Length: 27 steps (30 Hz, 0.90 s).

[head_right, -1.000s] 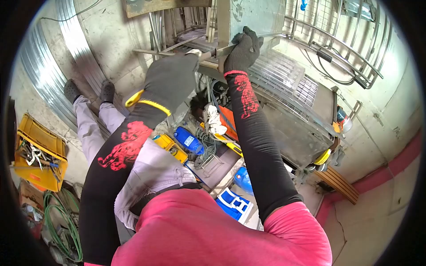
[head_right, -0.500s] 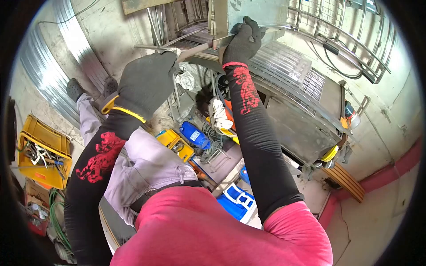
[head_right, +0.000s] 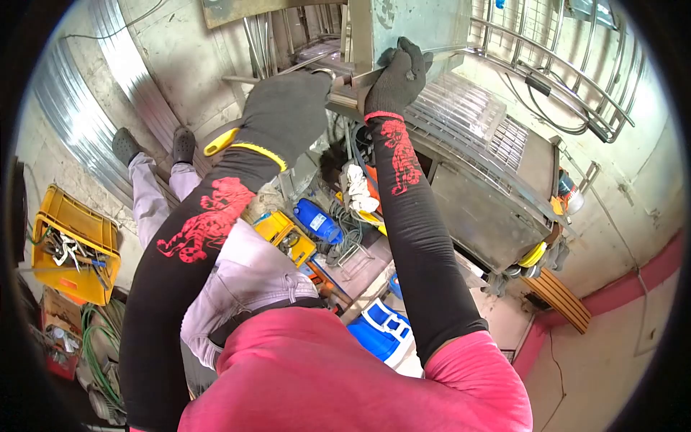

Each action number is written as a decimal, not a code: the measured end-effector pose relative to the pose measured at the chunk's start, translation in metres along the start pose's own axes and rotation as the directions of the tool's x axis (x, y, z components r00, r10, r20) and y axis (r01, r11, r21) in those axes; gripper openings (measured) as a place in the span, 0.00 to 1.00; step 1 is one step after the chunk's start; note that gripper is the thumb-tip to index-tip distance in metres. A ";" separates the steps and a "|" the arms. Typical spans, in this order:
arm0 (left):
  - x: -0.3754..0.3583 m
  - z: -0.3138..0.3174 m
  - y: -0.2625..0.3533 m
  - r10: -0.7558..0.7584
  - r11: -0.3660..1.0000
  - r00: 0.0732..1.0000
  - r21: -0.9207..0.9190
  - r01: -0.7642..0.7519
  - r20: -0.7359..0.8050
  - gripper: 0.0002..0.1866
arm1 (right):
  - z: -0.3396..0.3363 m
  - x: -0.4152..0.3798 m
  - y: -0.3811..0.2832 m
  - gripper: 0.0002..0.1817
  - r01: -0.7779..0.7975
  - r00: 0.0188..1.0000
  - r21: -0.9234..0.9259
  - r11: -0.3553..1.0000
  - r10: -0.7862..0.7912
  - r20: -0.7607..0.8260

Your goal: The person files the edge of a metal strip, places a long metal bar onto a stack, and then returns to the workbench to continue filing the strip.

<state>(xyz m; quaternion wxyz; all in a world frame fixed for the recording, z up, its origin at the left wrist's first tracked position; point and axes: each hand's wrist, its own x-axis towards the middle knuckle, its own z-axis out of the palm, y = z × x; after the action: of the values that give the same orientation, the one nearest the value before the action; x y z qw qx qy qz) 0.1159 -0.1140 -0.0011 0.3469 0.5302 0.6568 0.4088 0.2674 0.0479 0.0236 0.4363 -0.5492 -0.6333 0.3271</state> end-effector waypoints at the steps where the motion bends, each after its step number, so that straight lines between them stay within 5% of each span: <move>1: 0.007 0.005 0.003 0.028 0.998 1.000 0.062 -0.028 0.004 0.08 | 0.000 0.002 -0.002 0.16 0.007 1.000 -0.003 1.000 -0.007 -0.003; 3: -0.007 -0.003 0.001 0.064 0.998 0.996 -0.009 -0.064 -0.064 0.07 | 0.000 -0.004 -0.005 0.16 -0.041 0.999 -0.027 0.999 0.041 -0.021; 6: -0.036 -0.033 -0.001 -0.133 0.990 0.972 -0.030 0.141 0.196 0.08 | -0.001 -0.004 -0.002 0.16 -0.044 0.999 -0.016 0.999 0.044 -0.025; 13: 0.017 0.001 0.001 0.096 0.995 0.995 0.008 -0.096 -0.020 0.08 | 0.001 -0.007 -0.009 0.15 -0.021 0.999 -0.021 1.000 0.022 0.024; 15: -0.001 -0.012 -0.001 0.071 0.997 0.997 -0.006 -0.071 -0.022 0.09 | 0.001 -0.009 -0.009 0.15 -0.034 0.999 0.013 0.999 0.034 0.008; 18: -0.025 -0.038 -0.006 -0.099 0.995 0.974 0.035 0.093 0.205 0.07 | 0.002 -0.004 -0.003 0.15 0.000 1.000 0.039 0.999 0.000 -0.007; 22: 0.017 -0.010 -0.003 0.136 0.991 0.991 0.024 -0.135 -0.022 0.07 | 0.002 -0.006 -0.004 0.16 0.039 0.999 -0.023 0.999 -0.038 0.029; 27: -0.002 -0.024 -0.001 -0.026 0.999 0.993 -0.016 0.028 0.114 0.09 | 0.004 -0.009 -0.007 0.17 0.004 0.999 0.003 1.000 -0.004 0.031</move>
<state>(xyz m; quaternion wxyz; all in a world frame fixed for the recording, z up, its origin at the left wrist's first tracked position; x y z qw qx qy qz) 0.0948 -0.1198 0.0087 0.3938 0.5406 0.6395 0.3792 0.2610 0.0376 0.0264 0.4277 -0.5421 -0.6408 0.3356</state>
